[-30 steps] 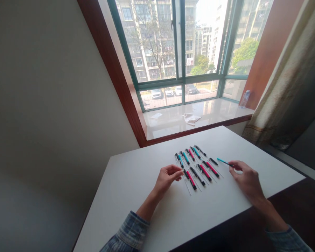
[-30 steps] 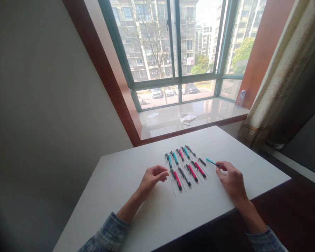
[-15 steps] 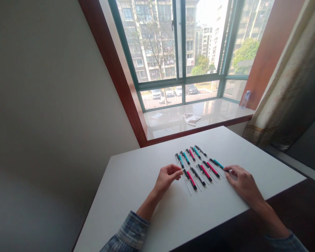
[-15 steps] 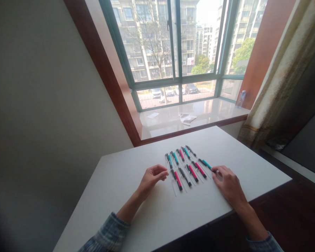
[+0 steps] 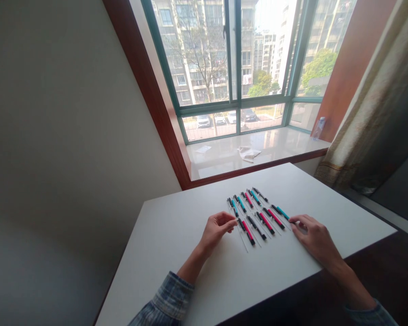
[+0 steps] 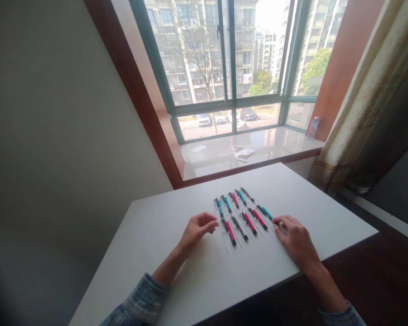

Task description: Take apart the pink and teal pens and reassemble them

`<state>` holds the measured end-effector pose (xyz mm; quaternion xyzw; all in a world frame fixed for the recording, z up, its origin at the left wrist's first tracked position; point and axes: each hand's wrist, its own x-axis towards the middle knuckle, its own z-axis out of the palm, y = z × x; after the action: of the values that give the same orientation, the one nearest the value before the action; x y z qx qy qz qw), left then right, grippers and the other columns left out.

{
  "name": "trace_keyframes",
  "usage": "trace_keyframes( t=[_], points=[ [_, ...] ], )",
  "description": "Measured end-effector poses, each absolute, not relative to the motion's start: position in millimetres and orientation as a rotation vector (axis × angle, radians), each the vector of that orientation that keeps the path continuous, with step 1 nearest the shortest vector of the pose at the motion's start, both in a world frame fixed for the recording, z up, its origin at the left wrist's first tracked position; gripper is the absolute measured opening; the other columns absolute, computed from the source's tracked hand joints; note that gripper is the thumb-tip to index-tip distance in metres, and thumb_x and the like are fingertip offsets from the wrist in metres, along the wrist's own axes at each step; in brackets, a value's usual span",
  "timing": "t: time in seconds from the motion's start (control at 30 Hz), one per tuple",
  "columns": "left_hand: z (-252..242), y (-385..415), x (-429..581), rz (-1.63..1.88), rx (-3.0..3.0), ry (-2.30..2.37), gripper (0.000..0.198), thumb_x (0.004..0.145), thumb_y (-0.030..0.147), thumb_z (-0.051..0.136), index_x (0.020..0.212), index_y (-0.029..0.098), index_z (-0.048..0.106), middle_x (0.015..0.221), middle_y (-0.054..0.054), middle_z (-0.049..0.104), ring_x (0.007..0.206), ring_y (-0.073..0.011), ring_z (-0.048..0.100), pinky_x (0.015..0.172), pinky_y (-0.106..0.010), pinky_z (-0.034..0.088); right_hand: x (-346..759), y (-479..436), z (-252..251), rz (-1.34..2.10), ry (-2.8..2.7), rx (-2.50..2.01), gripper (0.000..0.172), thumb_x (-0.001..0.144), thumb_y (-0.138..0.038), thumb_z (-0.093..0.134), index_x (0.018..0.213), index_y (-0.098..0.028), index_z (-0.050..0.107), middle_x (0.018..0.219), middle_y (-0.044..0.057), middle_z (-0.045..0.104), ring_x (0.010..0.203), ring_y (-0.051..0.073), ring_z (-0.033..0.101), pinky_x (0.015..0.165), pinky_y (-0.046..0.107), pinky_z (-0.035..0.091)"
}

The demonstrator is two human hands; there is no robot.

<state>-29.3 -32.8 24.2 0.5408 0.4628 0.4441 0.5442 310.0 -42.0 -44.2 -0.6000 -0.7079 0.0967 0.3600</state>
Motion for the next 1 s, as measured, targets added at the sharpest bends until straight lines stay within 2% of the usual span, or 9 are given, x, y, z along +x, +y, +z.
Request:
trace_keyframes(
  t=[0.23,0.37,0.53,0.63,0.77,0.87,1.0],
  points=[
    [26.9,-34.5,-27.8,1.043,1.320,1.074,0.030,0.077,0.042,0.083,0.086,0.014,0.079,0.073,-0.006,0.072,0.063,-0.0138,0.058,0.065,-0.026,0.047,296.7,-47.5,-30.6,0.203,-1.701,-1.473,0.026,0.094,-0.045,0.058,0.099,-0.025,0.072,0.107,0.007,0.075,0.097,0.028,0.068,0.088,0.041,0.053],
    [26.5,-35.9,-25.7,1.009,1.359,1.031,0.030,0.077,0.044,0.083,0.084,0.015,0.081,0.073,-0.007,0.074,0.063,-0.0143,0.058,0.065,-0.027,0.047,258.5,-59.5,-7.6,0.353,-1.683,-1.312,0.024,0.094,-0.047,0.063,0.097,-0.026,0.075,0.099,0.007,0.076,0.086,0.026,0.069,0.078,0.038,0.055],
    [27.7,-39.0,-24.4,0.952,1.417,0.968,0.029,0.079,0.043,0.082,0.082,0.014,0.082,0.075,-0.008,0.075,0.065,-0.0147,0.058,0.065,-0.026,0.045,199.9,-71.3,19.7,0.545,-1.771,-1.047,0.019,0.095,-0.040,0.066,0.102,-0.026,0.075,0.091,0.005,0.076,0.084,0.024,0.070,0.078,0.037,0.056],
    [29.0,-40.1,-25.7,0.941,1.408,0.893,0.029,0.078,0.042,0.083,0.081,0.013,0.081,0.072,-0.007,0.073,0.066,-0.0141,0.058,0.065,-0.025,0.044,178.4,-73.3,29.1,0.614,-1.786,-0.985,0.016,0.095,-0.038,0.066,0.098,-0.026,0.076,0.086,0.003,0.076,0.078,0.021,0.069,0.073,0.032,0.055],
    [30.2,-39.5,-27.8,0.953,1.384,0.846,0.030,0.078,0.043,0.083,0.082,0.013,0.081,0.072,-0.006,0.072,0.067,-0.0142,0.058,0.065,-0.025,0.045,168.9,-71.0,29.9,0.695,-1.721,-0.990,0.015,0.094,-0.038,0.068,0.093,-0.026,0.077,0.083,0.002,0.076,0.072,0.019,0.068,0.071,0.030,0.054],
    [31.0,-39.6,-27.4,0.974,1.369,0.851,0.030,0.078,0.042,0.083,0.084,0.013,0.081,0.074,-0.007,0.073,0.067,-0.0148,0.058,0.067,-0.026,0.046,166.8,-67.4,24.3,0.804,-1.610,-0.987,0.020,0.090,-0.041,0.072,0.096,-0.023,0.077,0.083,0.003,0.077,0.070,0.019,0.070,0.069,0.029,0.057],
    [33.2,-41.1,-25.4,0.976,1.380,0.904,0.032,0.078,0.045,0.083,0.086,0.013,0.082,0.077,-0.009,0.075,0.070,-0.0172,0.061,0.069,-0.028,0.048,167.4,-62.6,20.2,0.881,-1.576,-0.978,0.023,0.088,-0.045,0.073,0.089,-0.022,0.078,0.080,0.004,0.077,0.071,0.020,0.070,0.069,0.030,0.058]
  ],
)
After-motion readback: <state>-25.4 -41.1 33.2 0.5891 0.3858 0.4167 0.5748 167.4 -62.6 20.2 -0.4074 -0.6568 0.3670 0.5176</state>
